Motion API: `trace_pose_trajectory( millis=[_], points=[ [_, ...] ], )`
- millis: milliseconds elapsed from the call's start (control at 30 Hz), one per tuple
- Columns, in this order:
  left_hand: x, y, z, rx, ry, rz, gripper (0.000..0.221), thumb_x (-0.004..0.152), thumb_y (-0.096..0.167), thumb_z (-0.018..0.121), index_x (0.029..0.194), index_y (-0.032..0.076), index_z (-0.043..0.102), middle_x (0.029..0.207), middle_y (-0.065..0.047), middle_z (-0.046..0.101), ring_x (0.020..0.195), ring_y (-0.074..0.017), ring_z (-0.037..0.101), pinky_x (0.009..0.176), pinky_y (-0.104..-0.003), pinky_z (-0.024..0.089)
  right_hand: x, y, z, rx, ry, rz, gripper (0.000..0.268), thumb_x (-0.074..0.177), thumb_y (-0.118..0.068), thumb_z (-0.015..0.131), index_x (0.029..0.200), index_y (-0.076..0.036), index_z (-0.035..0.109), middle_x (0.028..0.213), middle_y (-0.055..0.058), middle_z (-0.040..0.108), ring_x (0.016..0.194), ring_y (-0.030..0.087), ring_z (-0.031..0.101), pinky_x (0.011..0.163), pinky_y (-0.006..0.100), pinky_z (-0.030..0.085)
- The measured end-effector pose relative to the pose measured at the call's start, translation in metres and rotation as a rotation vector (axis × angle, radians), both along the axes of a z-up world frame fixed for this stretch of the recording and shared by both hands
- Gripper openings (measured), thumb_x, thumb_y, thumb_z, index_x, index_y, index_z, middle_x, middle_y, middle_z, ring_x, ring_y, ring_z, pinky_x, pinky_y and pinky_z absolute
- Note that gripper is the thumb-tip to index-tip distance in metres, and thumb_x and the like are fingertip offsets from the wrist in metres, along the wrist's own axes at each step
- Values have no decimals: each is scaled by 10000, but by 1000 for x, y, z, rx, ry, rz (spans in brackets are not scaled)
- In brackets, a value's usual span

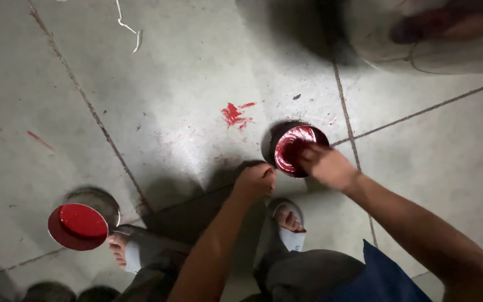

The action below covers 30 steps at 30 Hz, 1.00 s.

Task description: Mixing red paint in small tins and a larger bucket using hands.

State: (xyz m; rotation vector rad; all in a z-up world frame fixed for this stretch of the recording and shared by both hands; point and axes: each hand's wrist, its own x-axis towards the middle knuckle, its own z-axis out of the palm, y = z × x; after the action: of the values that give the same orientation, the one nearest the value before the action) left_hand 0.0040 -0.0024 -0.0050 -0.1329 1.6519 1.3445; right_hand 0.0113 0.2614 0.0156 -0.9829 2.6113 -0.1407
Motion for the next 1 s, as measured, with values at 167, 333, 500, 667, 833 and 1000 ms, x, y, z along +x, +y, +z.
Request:
trace_pose_trajectory(
  millis=[167,333,500,667,833,1000],
  points=[
    [2,3,0,-3,-7,19,219,917,218,564,887,37,683,669,-87,698,588,-169,701,587,-325,572,-17,-33,6,-130,-29,124,293,764,-143,647,1040,-98,735,1116,87,675,1050,269,653,685,362,594],
    [0,-2,-1,74,-50,22,229,931,209,579,877,10,678,676,-92,698,583,-160,673,570,-323,544,-38,-20,17,-76,78,59,294,738,-157,646,1011,-90,730,1109,95,672,1044,258,658,751,355,607],
    [2,3,-6,-27,-65,13,200,913,207,557,905,52,683,662,-66,700,559,-134,682,554,-296,559,-5,1,13,4,-28,37,262,740,-167,653,984,-110,729,1047,89,666,1031,280,651,802,384,603],
    [10,2,-19,25,-88,54,204,933,198,576,891,30,683,648,-68,676,549,-136,652,536,-300,536,-21,-28,18,-40,-68,156,301,713,-138,645,1000,-110,731,1103,102,664,1067,296,647,707,374,596],
    [3,1,-10,71,-203,99,197,939,202,581,886,39,680,658,-55,681,549,-141,636,525,-312,518,-23,-13,19,43,-57,-105,282,756,-150,637,1020,-88,719,1122,79,659,1077,282,648,822,382,593],
    [6,0,-11,14,10,26,215,912,215,581,870,38,696,653,-73,696,562,-149,691,552,-312,563,7,-16,7,-11,-4,-24,282,713,-150,641,977,-89,718,1094,113,664,1056,303,660,740,377,592]
  ],
)
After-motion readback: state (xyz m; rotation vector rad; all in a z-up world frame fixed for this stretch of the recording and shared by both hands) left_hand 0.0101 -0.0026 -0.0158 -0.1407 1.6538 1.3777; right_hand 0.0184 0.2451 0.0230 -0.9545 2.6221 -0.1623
